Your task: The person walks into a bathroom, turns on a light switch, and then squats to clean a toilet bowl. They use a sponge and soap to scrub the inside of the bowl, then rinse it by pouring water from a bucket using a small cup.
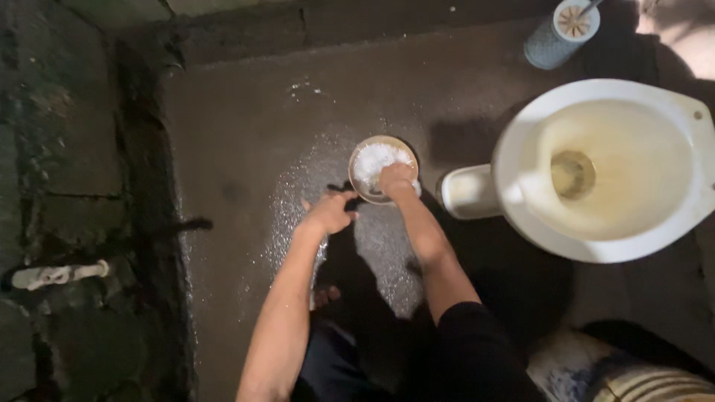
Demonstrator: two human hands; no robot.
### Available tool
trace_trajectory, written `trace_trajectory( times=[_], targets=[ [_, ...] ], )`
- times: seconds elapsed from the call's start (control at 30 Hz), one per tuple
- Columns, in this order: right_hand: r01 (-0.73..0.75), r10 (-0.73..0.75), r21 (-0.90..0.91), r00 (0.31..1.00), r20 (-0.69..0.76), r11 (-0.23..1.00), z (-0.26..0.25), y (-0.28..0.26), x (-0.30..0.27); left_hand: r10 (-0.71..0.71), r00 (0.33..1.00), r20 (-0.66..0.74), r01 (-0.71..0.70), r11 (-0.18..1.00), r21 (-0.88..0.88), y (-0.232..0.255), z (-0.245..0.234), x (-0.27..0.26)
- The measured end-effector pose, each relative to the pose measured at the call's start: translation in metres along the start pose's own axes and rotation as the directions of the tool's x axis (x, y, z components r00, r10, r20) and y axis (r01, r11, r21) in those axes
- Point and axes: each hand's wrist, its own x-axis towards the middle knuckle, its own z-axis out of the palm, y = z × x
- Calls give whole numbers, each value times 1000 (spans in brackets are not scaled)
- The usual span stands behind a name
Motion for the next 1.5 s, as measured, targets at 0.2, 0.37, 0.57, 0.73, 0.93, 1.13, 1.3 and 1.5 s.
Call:
trace_trajectory(
  times=[0.2,0.37,0.57,0.73,0.93,1.13,1.3,1.5],
  targets=[
    [-89,91,83,996,-16,993,8,-19,3,2,999,-45,-2,1000,-7,4,-3,-10],
    [59,-65,-124,997,-50,990,-1,-9,1,32,996,-87,-31,999,10,10,-7,-12],
    [-16,19,32,996,-91,999,4,-29,-9,-50,998,39,49,998,31,7,0,-7],
    [134,-157,383,987,30,914,-4,-22,-15,9,1000,1,-9,998,55,18,-3,-10],
    [594,-462,790,750,-473,154,-64,34,-67,125,926,-355,-145,989,-31,30,1,19],
    [720,-44,329,446,-894,611,-170,155,-255,210,932,-294,-357,659,-662,69,57,114],
    [254,17,247,664,-748,935,-161,161,-298,116,989,-95,-115,180,-977,196,109,131],
    [237,178,425,658,-732,874,-179,194,-292,161,982,-103,-58,-260,-964,266,131,137]
  ],
)
